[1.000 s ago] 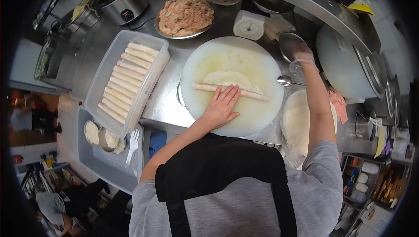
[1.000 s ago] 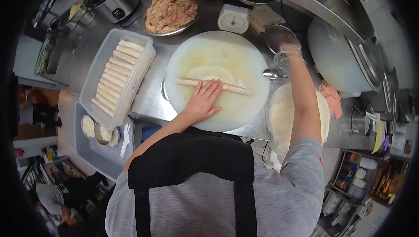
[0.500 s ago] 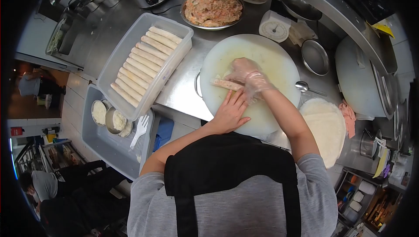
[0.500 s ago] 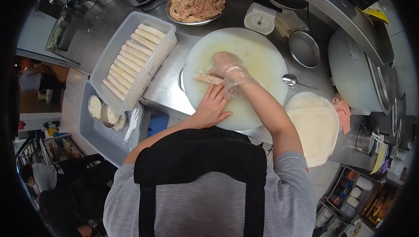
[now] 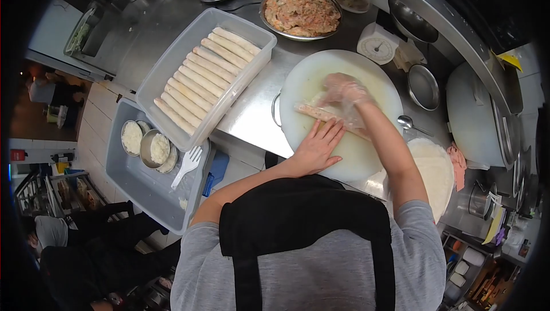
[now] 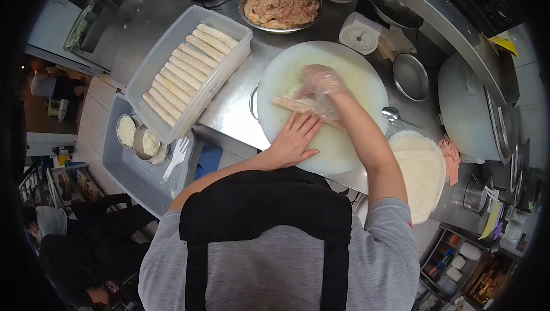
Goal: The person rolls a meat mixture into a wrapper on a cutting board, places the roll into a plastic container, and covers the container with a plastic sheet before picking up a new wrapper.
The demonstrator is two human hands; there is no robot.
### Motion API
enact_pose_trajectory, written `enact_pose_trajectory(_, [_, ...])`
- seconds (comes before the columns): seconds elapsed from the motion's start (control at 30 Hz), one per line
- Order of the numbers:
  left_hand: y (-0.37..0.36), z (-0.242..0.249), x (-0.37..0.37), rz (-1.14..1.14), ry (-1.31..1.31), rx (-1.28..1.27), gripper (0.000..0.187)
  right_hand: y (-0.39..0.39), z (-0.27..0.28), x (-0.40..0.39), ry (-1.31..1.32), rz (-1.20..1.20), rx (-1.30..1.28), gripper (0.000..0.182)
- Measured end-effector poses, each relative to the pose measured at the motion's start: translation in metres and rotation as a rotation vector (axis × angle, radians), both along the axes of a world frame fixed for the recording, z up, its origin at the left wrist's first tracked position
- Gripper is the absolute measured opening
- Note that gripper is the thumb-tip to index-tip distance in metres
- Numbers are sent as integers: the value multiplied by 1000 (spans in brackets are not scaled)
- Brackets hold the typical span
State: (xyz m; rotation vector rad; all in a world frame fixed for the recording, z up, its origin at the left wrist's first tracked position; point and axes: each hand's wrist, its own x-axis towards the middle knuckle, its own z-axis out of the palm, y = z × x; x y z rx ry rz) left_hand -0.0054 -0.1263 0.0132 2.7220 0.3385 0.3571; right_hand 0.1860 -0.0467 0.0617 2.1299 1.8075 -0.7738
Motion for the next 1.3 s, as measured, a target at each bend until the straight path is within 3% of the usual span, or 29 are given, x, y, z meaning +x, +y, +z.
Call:
enact_pose_trajectory(0.07, [1,0,0,-9,-35,14,77,-6,8,7,-10,40,3,62])
enact_pose_trajectory(0.13, [0,-2,1,-14,-36,15,77,-9,15,10,38,-285,83,61])
enact_pose_trajectory(0.27, [2,-2,3,-12,-12,29,77,-12,0,8,3,-175,40,61])
enact_pose_trajectory(0.33, [1,-1,3,-20,-12,17,77,-15,-17,41,25,-281,210,59])
enact_pose_trajectory(0.4, [4,0,5,-27,-18,7,77,-32,20,70,40,-532,228,54])
enact_pose_trajectory(0.47, [4,0,5,-7,-31,-11,77,-56,33,118,-37,-675,479,53])
enact_pose_trajectory(0.53, [3,0,6,-14,-36,-20,77,-82,35,176,-254,-654,597,53])
enact_pose_trajectory(0.57, [3,1,7,0,-37,-24,77,-97,21,212,-265,-668,597,53])
enact_pose_trajectory(0.63, [3,3,7,-2,-34,-29,77,-117,-3,251,-546,-599,383,56])
enact_pose_trajectory(0.67, [2,4,8,10,-23,-31,76,-121,-3,253,-547,-601,382,56])
enact_pose_trajectory(0.73, [2,7,8,15,-19,-29,76,-123,-5,248,-557,-805,85,44])
enact_pose_trajectory(0.8, [0,11,8,27,-7,-27,75,-123,3,246,-508,-777,154,47])
enact_pose_trajectory(0.87, [-1,14,12,26,-40,-40,75,-122,48,214,-334,-753,267,53])
enact_pose_trajectory(0.9, [-2,15,14,25,-34,-40,75,-132,30,213,-268,-601,536,54])
enact_pose_trajectory(0.97, [-4,16,20,-63,-41,-14,75,-129,49,165,28,-435,269,50])
enact_pose_trajectory(1.0, [-4,14,20,-63,-41,-13,75,-133,44,143,69,-318,278,48])
enact_pose_trajectory(1.1, [-9,11,21,-58,-22,-37,75,-142,8,103,78,-158,106,50])
enact_pose_trajectory(1.2, [-10,12,20,-59,-1,-42,74,-140,16,73,-16,-373,31,54])
enact_pose_trajectory(1.3, [-9,12,20,-50,-29,-44,74,-153,23,83,-64,-340,-77,56])
